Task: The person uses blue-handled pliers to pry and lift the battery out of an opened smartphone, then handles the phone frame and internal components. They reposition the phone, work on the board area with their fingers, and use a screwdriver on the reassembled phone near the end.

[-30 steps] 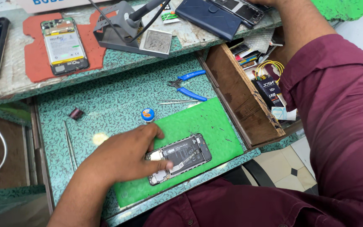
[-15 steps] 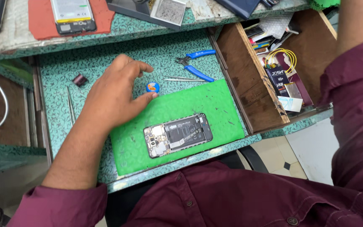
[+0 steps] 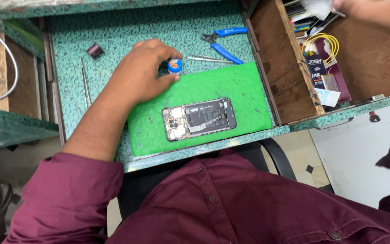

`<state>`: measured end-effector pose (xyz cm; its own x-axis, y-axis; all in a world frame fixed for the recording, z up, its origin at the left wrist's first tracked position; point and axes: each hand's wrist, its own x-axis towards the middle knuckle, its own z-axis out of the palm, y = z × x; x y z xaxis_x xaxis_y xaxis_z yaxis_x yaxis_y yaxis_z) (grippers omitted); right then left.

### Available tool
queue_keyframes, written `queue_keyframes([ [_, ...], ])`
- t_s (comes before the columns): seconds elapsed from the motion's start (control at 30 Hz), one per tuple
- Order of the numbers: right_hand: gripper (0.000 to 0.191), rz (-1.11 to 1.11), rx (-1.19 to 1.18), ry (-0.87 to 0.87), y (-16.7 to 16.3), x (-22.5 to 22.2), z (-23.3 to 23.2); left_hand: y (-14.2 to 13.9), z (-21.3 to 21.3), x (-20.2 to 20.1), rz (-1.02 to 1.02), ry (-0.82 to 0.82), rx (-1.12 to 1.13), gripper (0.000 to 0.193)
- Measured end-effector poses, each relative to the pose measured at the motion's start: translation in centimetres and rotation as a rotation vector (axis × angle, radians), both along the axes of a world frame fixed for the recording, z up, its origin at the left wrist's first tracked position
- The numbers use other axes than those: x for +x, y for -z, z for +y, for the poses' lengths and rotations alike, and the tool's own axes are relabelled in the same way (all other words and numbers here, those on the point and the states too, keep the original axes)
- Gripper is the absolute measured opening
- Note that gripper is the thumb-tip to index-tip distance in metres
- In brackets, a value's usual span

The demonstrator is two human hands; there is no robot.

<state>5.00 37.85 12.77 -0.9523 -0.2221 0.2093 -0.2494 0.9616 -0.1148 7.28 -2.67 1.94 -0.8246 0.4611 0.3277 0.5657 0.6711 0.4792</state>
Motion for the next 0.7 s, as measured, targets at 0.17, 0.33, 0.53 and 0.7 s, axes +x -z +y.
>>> queue_keyframes([
  [0.17, 0.053, -0.105, 0.045, -0.145, 1.7, 2.8, -3.4, 1.1, -0.7, -0.4, 0.049, -0.109, -0.029, 0.039],
  [0.33, 0.079, 0.080, -0.019, -0.790, 4.0, 2.0, -9.4, 1.8, -3.5, -1.4, 0.208, -0.286, 0.025, 0.038],
  [0.53, 0.082, -0.089, -0.034, -0.937, 7.4, -1.1, -14.0, 3.0, -5.7, -2.8, 0.258, -0.350, -0.025, 0.038],
  [0.7, 0.082, -0.143, -0.057, -1.002, 9.6, -3.0, -16.2, 4.4, -6.7, -4.1, 0.201, -0.361, -0.035, 0.037],
])
